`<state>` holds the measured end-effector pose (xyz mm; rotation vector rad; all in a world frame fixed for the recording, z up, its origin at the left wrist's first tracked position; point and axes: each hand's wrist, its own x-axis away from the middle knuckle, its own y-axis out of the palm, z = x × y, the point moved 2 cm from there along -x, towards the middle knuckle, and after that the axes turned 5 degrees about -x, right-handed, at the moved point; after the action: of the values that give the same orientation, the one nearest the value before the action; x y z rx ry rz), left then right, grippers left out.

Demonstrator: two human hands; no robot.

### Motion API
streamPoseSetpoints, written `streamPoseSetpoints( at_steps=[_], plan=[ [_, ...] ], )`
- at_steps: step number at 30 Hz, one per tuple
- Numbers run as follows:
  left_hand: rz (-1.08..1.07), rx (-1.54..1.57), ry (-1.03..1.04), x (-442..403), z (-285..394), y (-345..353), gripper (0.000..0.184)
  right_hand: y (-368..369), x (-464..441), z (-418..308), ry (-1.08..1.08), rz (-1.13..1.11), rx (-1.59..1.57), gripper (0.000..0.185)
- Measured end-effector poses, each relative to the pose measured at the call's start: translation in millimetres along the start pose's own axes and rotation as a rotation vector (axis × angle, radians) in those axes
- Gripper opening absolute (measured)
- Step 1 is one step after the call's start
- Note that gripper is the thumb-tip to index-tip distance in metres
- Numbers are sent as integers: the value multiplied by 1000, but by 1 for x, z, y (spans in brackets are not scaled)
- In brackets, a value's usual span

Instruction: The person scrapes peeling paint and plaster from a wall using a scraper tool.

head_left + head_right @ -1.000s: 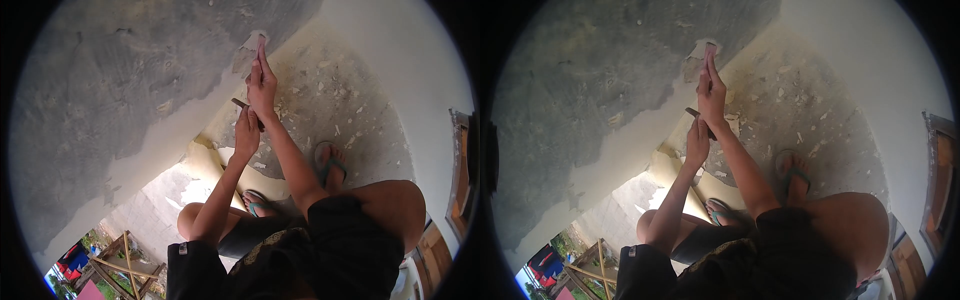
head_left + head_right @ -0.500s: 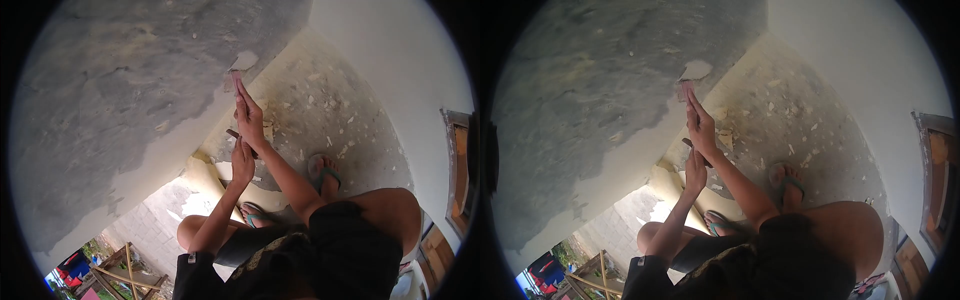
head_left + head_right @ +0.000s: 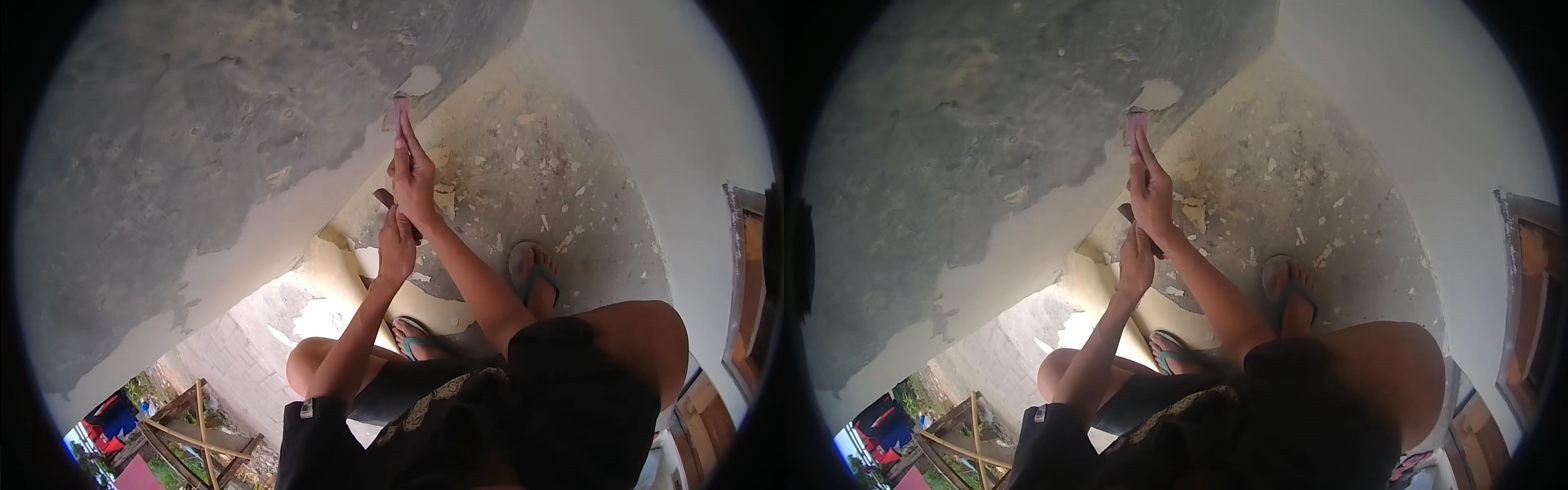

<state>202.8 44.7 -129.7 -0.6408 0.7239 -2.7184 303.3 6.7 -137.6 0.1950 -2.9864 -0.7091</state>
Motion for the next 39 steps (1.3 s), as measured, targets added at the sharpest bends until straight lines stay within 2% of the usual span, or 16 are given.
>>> streamPoseSetpoints(
  at_steps=[2,4,7,10,12,15,17,19,21,23,25,29,32,35,38,39],
  plan=[
    [-46,41,-46,5,-8,7,44,-9,0,12,-57,-73,42,46],
    [5,16,24,-12,2,7,46,-7,-19,9,-111,-57,55,47],
    [-35,-58,26,-13,-11,4,49,-7,-14,9,-50,-36,75,47],
    [-69,-20,-90,2,-2,13,52,-16,-4,6,-38,-93,132,46],
    [-59,4,-6,-11,-1,15,48,-16,-18,11,-118,-75,165,46],
    [-20,-88,41,-16,-8,8,51,-13,-14,16,-9,-50,140,46],
    [-62,-37,-62,-2,-13,11,51,-12,-3,8,47,-60,93,46],
    [-95,-20,-87,-1,-7,15,57,-15,-5,10,-78,-98,128,47],
    [-49,-25,-52,-19,-4,18,53,-19,-22,15,-137,-91,154,47],
    [-33,-89,-21,-21,-22,15,51,-16,-11,20,-65,-64,138,47],
    [-65,-57,-84,-2,-15,12,51,-17,-1,17,33,-62,117,48],
    [-63,-41,-41,-20,-9,20,52,-21,-23,19,-174,-63,191,47],
    [-68,-111,-68,-14,-19,10,55,-13,-11,11,-17,-16,126,47],
    [-40,-60,-57,-7,-10,15,54,-19,-9,23,-122,-23,205,47],
    [-31,-61,-28,-29,-10,16,53,-16,-27,16,-113,-2,178,46],
    [-30,-91,-25,-30,-15,14,53,-13,-22,5,12,8,177,46]
  ],
)
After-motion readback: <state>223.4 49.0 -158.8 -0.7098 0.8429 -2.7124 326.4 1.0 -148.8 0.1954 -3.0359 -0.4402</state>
